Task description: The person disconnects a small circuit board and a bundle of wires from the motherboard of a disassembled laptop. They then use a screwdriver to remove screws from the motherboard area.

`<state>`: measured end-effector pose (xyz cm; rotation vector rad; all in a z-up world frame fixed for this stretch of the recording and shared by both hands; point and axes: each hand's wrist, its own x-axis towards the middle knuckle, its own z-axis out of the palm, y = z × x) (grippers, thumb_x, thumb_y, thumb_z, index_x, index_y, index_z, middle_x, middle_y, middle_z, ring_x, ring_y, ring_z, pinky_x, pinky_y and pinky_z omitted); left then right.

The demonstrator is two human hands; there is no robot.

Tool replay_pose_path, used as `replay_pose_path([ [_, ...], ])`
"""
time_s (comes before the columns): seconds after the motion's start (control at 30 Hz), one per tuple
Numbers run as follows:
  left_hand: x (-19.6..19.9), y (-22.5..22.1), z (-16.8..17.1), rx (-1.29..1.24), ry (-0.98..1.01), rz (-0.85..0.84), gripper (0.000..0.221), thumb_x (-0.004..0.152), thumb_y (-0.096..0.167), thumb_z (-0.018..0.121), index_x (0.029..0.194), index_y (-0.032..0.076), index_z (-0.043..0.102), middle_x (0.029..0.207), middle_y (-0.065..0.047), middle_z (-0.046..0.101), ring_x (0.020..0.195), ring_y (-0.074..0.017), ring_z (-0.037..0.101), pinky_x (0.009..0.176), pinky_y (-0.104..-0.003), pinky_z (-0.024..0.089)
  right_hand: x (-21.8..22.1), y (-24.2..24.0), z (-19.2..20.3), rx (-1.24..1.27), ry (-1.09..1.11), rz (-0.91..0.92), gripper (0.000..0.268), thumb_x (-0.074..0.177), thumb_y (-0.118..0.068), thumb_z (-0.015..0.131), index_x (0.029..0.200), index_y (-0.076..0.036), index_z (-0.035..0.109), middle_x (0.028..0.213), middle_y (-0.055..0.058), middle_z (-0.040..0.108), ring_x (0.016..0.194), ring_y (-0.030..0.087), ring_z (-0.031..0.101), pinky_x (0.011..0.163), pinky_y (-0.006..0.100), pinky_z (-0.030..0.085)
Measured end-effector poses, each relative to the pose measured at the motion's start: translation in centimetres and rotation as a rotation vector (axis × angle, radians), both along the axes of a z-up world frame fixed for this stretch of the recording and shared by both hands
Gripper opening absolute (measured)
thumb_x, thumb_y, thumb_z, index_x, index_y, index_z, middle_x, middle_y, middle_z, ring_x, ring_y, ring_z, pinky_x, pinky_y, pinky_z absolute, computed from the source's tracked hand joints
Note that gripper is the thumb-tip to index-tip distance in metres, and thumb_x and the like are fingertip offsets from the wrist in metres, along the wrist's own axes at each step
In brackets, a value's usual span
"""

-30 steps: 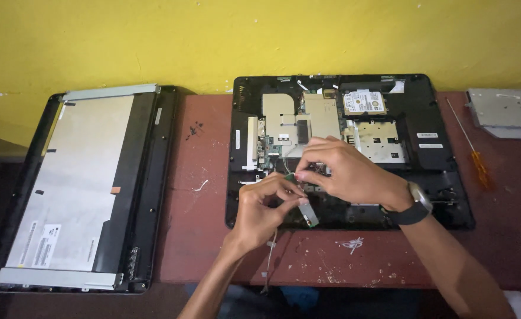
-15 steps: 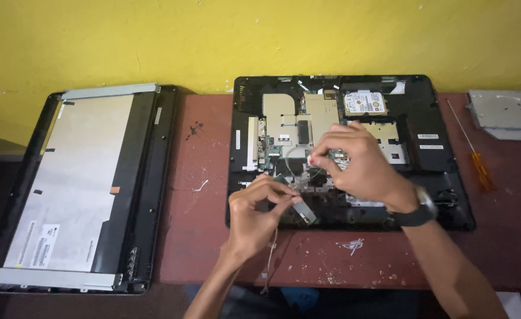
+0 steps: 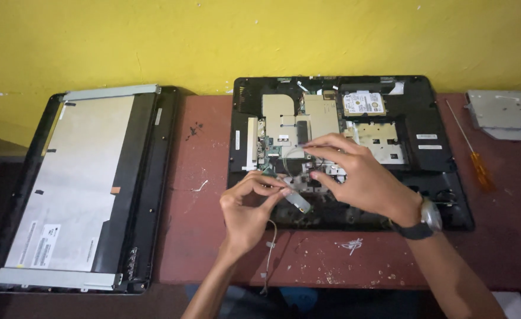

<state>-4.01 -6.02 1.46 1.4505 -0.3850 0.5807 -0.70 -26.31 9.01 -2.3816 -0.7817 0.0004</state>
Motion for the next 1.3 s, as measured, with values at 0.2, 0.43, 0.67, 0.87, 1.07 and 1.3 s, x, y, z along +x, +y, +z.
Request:
replay_pose_path([
  [0.2,0.0,-0.2,0.8,-0.021,0.019,0.077,0.023,0.067,-0.012,0.089,0.065,-0.002,0.069,0.073,-0.018,0.078,0.067,-0.0337,0.074,0.068,-0.042,0.061,-1.6,0.9,-2.1,0.211,-0.139,0.238,0.021,0.084,-0.011,0.081,0.102,-0.002,0.074,0.1,0.014,0.075,0.093,0.029,0.074,0.084,0.044,0.063],
  [0.43,-0.3,2.3,0.9,-0.085,0.031,0.213,0.025,0.069,-0.013,0.089,0.066,-0.003,0.066,0.073,-0.019,0.077,0.069,-0.0321,0.074,0.069,-0.04,0.06,0.2,5.9,-4.7,0.021,-0.511,0.214,0.02,0.088,-0.01,0.079,0.105,-0.007,0.071,0.101,0.003,0.065,0.094,0.023,0.07,0.081,0.034,0.06],
  [0.67,-1.4,10.1,-2.3,0.014,0.206,0.585,0.021,0.071,-0.004,0.092,0.073,0.0,0.071,0.081,-0.019,0.077,0.086,-0.0357,0.078,0.071,-0.039,0.062,6.9,13.4,-4.4,-0.05,-0.521,0.416,0.011,0.091,-0.001,0.071,0.102,0.001,0.073,0.096,0.013,0.07,0.093,0.031,0.07,0.082,0.038,0.061],
  [0.87,-2.5,15.4,-3.7,-0.015,0.408,0.621,0.017,0.073,-0.004,0.09,0.078,0.0,0.075,0.083,-0.017,0.077,0.076,-0.0221,0.077,0.063,-0.031,0.06,11.5,20.3,-8.1,-0.164,-0.399,0.512,0.007,0.092,0.004,0.068,0.093,-0.002,0.065,0.092,0.012,0.063,0.092,0.032,0.064,0.079,0.042,0.058],
  [1.07,-2.5,17.6,-4.1,0.135,0.49,0.551,0.014,0.071,-0.003,0.089,0.074,0.002,0.077,0.079,-0.015,0.08,0.079,-0.0225,0.078,0.069,-0.032,0.06,14.6,23.2,-12.3,-0.288,-0.469,0.642,0.022,0.086,0.003,0.07,0.095,-0.015,0.06,0.092,-0.002,0.059,0.1,0.024,0.06,0.091,0.035,0.055],
  [1.3,-0.6,18.4,-3.4,0.45,0.495,0.541,0.014,0.073,-0.001,0.085,0.076,0.011,0.077,0.075,-0.005,0.078,0.075,-0.0295,0.076,0.064,-0.032,0.06,14.6,24.5,-12.9,-0.204,-0.471,0.691,0.032,0.079,0.01,0.07,0.092,-0.016,0.057,0.096,-0.001,0.057,0.101,0.026,0.059,0.099,0.037,0.053],
])
